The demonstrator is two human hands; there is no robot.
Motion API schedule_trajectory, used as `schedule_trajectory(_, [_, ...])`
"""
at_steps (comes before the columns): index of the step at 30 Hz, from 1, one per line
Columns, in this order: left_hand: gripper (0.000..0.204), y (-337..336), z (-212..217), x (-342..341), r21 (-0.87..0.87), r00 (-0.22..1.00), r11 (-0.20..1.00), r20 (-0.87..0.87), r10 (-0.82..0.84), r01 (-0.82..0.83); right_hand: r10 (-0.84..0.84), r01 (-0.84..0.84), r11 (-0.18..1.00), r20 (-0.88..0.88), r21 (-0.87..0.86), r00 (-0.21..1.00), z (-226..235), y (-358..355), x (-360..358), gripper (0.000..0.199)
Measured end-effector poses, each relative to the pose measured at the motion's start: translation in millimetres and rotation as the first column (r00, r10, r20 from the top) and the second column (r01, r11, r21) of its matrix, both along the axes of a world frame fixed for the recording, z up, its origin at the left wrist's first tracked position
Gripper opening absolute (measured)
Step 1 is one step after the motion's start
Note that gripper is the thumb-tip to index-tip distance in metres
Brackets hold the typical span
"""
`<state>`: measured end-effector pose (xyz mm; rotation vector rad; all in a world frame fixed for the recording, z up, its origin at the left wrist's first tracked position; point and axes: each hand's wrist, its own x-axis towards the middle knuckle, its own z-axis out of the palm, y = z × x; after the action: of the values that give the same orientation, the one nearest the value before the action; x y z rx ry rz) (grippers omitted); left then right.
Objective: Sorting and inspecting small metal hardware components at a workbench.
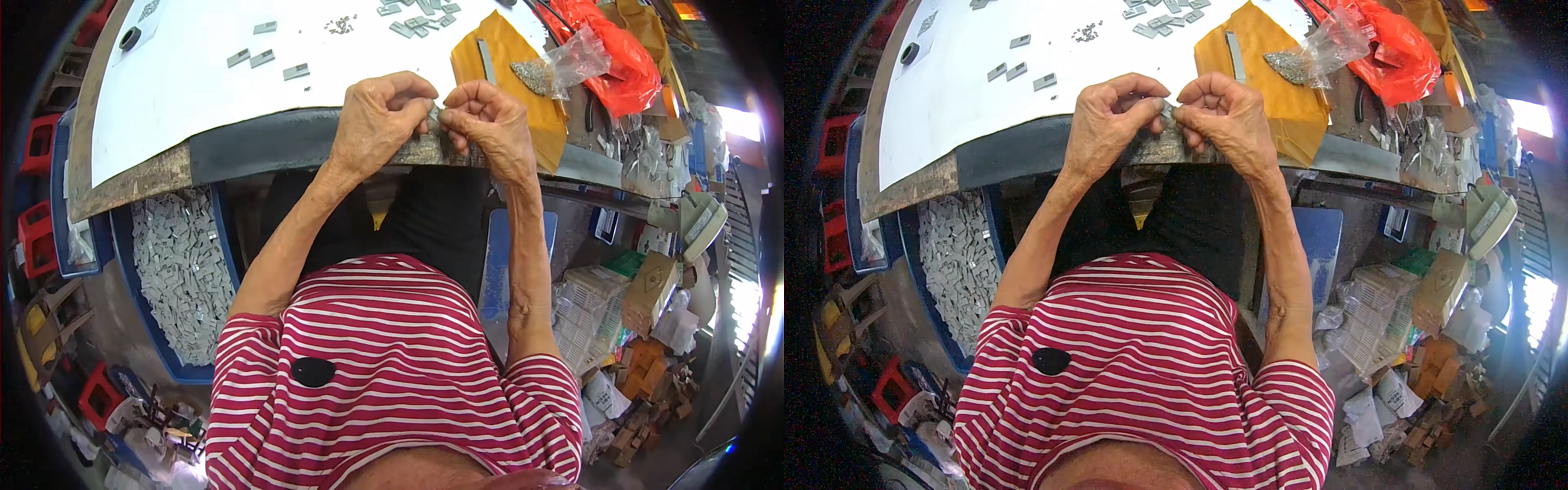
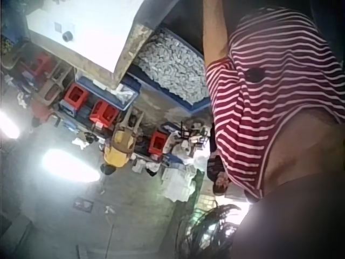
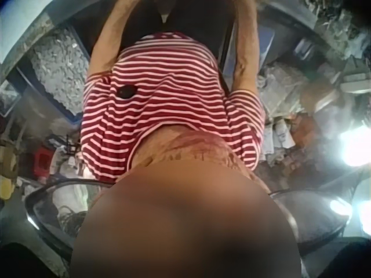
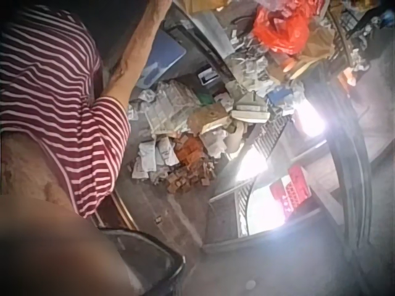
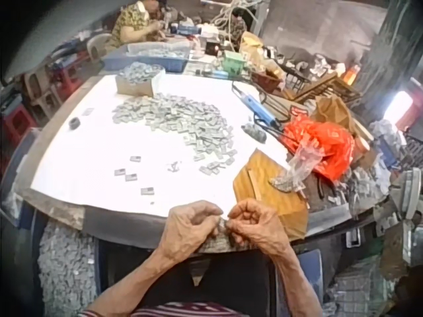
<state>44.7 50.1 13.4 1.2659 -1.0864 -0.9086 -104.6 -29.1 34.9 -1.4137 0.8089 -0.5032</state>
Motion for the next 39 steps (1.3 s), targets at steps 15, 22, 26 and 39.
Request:
schedule_trajectory(15, [0.014,2,-1,3,-0.008,0.997,1.000,-0.071,-0.008,0.008,-0.013,0.009,0.992,-0.029,-0.123,1.000,1,5,3,0.008])
schedule_trajectory(22, [0.014,2,-1,4,0.006,0.997,1.000,-0.078,-0.016,0.017,0.069,-0.076,0.990,-0.059,-0.117,0.996,7,3,4,0.010])
schedule_trajectory(26, [0.013,1,-1,2,-0.013,0.997,0.999,-0.063,-0.036,0.036,0.120,-0.130,0.987,-0.113,-0.092,0.986,8,-4,4,0.011])
schedule_trajectory(39, [0.015,2,-4,5,-0.037,0.989,0.999,-0.146,-0.023,0.018,0.034,-0.037,0.996,-0.042,-0.077,0.999,1,4,12,0.012])
